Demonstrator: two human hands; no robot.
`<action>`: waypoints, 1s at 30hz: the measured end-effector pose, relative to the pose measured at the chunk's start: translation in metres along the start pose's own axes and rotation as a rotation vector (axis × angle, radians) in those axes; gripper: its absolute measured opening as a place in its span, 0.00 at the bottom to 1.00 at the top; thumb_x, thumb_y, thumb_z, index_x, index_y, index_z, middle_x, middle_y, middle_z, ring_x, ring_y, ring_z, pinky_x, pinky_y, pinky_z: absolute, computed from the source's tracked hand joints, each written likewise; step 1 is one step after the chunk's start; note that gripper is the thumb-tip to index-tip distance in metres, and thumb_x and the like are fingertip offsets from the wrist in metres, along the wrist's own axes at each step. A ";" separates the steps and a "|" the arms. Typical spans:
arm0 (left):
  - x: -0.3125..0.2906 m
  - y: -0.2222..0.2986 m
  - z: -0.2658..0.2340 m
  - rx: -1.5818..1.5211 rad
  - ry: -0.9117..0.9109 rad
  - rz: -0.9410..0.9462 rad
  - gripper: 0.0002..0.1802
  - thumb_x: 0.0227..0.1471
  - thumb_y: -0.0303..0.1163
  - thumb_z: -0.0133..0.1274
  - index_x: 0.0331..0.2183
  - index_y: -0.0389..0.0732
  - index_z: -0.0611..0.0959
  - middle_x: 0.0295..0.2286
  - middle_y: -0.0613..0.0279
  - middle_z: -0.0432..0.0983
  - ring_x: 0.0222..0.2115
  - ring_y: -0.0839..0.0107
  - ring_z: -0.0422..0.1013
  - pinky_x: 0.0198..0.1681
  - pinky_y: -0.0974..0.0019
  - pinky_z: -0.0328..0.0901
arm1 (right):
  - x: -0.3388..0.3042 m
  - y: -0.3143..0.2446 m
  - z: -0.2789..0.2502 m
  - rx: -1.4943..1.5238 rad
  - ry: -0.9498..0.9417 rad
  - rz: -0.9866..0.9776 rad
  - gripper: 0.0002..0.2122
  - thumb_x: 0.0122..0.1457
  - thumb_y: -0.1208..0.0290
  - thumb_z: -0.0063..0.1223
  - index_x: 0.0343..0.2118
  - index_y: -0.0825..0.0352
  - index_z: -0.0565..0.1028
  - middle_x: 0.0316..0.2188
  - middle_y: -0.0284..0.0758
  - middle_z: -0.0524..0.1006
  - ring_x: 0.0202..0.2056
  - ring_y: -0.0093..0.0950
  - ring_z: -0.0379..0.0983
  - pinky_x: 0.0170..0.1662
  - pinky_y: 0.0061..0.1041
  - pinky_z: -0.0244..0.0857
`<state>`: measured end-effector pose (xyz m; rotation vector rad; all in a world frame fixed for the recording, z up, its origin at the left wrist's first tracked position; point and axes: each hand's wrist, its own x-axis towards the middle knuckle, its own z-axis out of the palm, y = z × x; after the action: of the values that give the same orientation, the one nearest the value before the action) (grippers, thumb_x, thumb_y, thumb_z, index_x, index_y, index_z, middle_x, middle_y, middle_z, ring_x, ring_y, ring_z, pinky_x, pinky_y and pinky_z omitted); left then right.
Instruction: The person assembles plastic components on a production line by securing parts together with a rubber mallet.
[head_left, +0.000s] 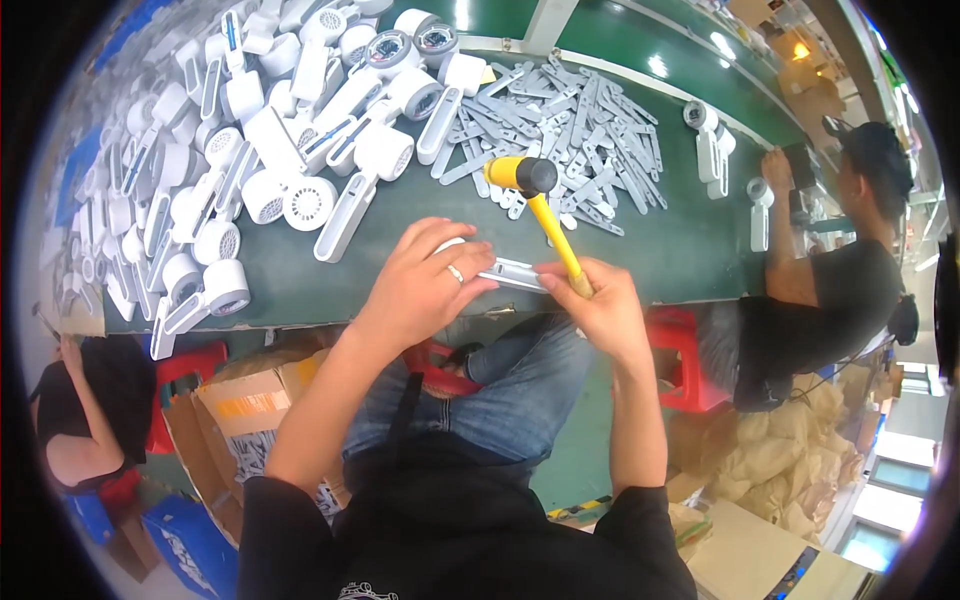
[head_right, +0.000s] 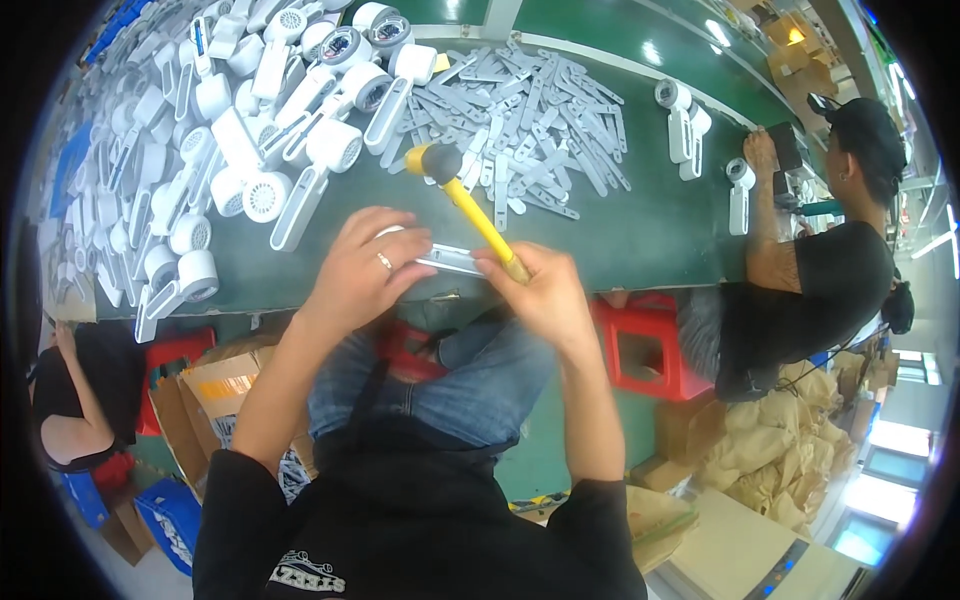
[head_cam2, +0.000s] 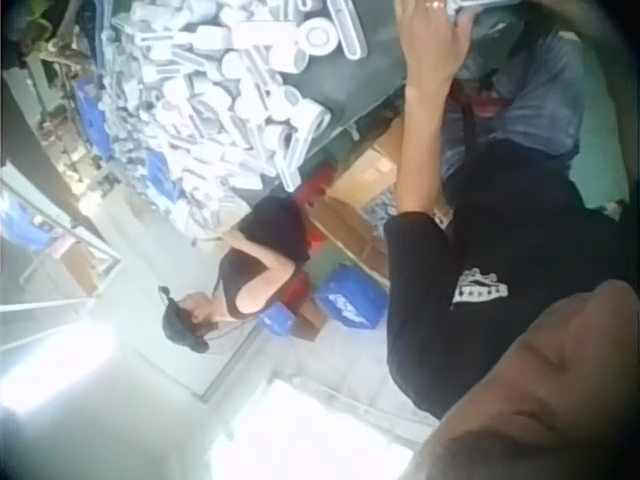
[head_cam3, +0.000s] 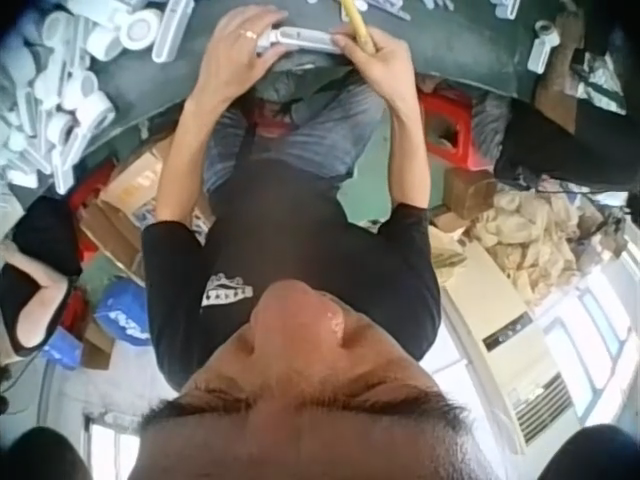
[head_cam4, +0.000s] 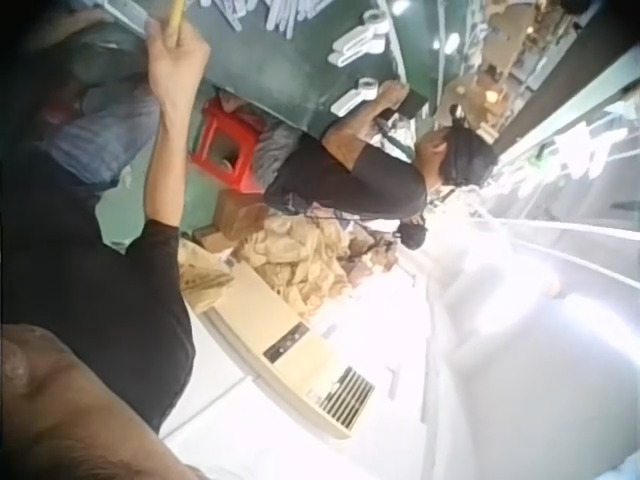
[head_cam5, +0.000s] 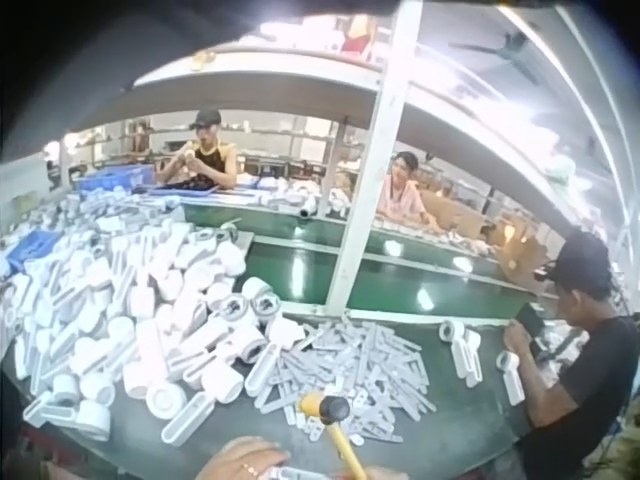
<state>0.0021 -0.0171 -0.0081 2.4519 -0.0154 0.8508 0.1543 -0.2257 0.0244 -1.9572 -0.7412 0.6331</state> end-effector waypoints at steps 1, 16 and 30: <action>0.000 -0.001 0.000 0.027 -0.011 0.058 0.17 0.48 0.32 0.72 0.41 0.39 0.86 0.42 0.57 0.83 0.49 0.55 0.76 0.54 0.51 0.70 | 0.001 0.000 -0.002 -0.021 -0.044 0.009 0.10 0.65 0.70 0.67 0.45 0.68 0.86 0.27 0.23 0.79 0.30 0.13 0.68 0.34 0.19 0.63; 0.000 -0.008 0.002 0.078 -0.067 0.114 0.15 0.52 0.36 0.69 0.40 0.40 0.87 0.40 0.65 0.84 0.48 0.63 0.77 0.54 0.51 0.69 | 0.005 -0.010 0.000 0.261 -0.150 0.450 0.14 0.68 0.62 0.63 0.50 0.66 0.84 0.16 0.26 0.73 0.14 0.14 0.63 0.19 0.19 0.54; 0.016 -0.007 0.010 0.020 -0.166 0.215 0.13 0.50 0.30 0.67 0.39 0.53 0.93 0.35 0.68 0.86 0.34 0.69 0.80 0.62 0.52 0.70 | -0.085 -0.001 -0.001 0.361 0.097 0.186 0.26 0.78 0.63 0.39 0.75 0.64 0.57 0.18 0.23 0.65 0.18 0.13 0.59 0.24 0.17 0.58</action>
<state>0.0218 -0.0132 -0.0091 2.5658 -0.3379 0.7359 0.0963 -0.2868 0.0374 -1.7173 -0.3576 0.7230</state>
